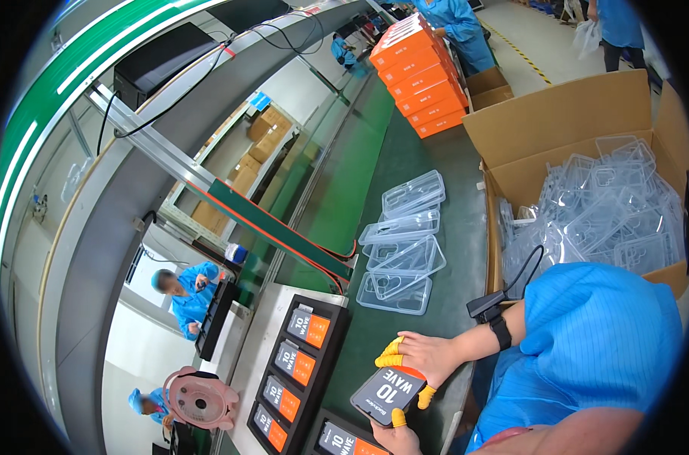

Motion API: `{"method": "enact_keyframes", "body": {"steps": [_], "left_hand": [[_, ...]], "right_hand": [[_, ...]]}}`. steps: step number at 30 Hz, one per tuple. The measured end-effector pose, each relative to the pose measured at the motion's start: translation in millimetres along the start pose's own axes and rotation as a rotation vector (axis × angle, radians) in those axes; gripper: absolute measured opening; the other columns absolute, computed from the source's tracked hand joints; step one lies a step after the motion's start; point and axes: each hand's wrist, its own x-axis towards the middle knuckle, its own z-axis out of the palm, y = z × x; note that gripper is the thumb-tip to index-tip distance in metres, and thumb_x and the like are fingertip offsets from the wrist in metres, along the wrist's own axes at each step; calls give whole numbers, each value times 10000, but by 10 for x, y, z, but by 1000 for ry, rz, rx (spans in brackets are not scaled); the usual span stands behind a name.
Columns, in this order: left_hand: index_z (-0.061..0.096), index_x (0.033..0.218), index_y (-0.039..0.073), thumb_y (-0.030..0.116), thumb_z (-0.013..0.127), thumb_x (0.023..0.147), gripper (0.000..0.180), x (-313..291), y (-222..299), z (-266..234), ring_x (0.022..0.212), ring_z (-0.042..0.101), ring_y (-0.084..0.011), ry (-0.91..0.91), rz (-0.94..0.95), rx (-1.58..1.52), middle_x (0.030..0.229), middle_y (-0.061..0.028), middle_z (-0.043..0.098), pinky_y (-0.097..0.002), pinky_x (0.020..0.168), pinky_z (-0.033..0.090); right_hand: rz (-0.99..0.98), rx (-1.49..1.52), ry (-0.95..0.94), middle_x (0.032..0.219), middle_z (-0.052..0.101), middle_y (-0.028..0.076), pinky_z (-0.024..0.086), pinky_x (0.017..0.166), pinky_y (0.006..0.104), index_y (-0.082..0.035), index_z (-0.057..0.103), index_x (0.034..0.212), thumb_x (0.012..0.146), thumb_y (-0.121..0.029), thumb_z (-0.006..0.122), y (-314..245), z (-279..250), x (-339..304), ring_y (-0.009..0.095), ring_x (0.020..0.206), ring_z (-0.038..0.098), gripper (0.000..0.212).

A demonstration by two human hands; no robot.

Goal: Placing clear phone cases onto test jigs and inserting smartphones into cases for inspection or assembly.

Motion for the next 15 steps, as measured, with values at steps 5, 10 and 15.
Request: {"method": "enact_keyframes", "body": {"steps": [5,10,15], "left_hand": [[338,1193,-45,124,610,740,554,20,27,-41,959,452,-197,47,-99,-85,1084,-125,472,-298,823,366],[342,1190,-46,95,596,736,539,2,131,-85,953,458,-201,43,-97,-69,1083,-124,474,-302,825,366],[337,1197,-44,78,579,737,533,-1,84,-81,962,455,-202,42,-43,-36,1088,-121,472,-306,840,356]], "right_hand": [[-53,-11,-26,1130,404,164,213,936,434,-10,294,1236,488,-619,643,23,77,-22,295,1063,375,1026],[40,55,72,1057,455,165,276,889,377,11,344,1177,683,-555,531,75,202,-14,291,999,416,774],[278,176,40,858,541,129,404,714,357,-12,527,917,749,-523,473,202,238,8,279,832,509,540]]}}
